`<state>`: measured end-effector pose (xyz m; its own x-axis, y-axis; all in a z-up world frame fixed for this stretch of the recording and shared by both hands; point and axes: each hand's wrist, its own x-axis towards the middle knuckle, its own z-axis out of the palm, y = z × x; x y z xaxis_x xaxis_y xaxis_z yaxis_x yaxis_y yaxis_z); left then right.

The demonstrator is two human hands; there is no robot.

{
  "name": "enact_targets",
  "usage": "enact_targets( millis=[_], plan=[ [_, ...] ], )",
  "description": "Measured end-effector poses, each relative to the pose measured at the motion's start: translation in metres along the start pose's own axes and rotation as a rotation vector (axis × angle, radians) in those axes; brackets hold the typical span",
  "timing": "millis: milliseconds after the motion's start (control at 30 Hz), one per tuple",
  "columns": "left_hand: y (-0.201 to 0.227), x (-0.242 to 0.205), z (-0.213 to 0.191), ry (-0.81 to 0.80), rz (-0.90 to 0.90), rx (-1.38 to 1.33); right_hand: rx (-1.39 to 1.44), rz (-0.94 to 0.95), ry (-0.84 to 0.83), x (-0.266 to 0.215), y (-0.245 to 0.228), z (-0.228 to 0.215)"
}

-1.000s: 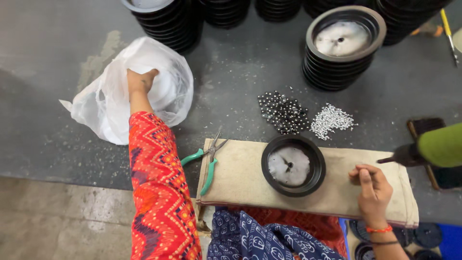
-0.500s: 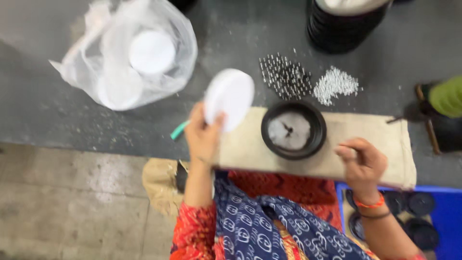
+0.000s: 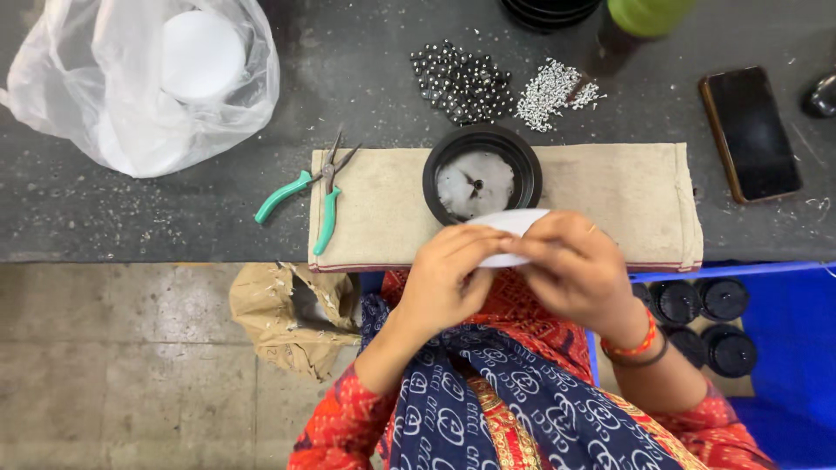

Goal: The person repeatedly assembles small black plastic circular parts with white foam inserts and metal fasteners using a green heat gun. They place each assembled unit into a blue bin on the right side of the workbench.

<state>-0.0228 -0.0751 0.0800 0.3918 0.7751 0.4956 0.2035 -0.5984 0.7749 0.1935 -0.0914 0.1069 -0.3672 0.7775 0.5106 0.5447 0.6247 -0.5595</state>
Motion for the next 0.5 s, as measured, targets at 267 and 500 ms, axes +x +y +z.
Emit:
enact_targets(
  millis=[267, 500],
  plan=[
    [-0.034, -0.005, 0.000, 0.004, 0.001, 0.005, 0.108, 0.191, 0.077, -0.036, 0.032, -0.009],
    [-0.093, 0.014, 0.001, 0.208, -0.475, 0.534, 0.489, 0.457, 0.289, -0.052, 0.075, -0.010]
  ],
)
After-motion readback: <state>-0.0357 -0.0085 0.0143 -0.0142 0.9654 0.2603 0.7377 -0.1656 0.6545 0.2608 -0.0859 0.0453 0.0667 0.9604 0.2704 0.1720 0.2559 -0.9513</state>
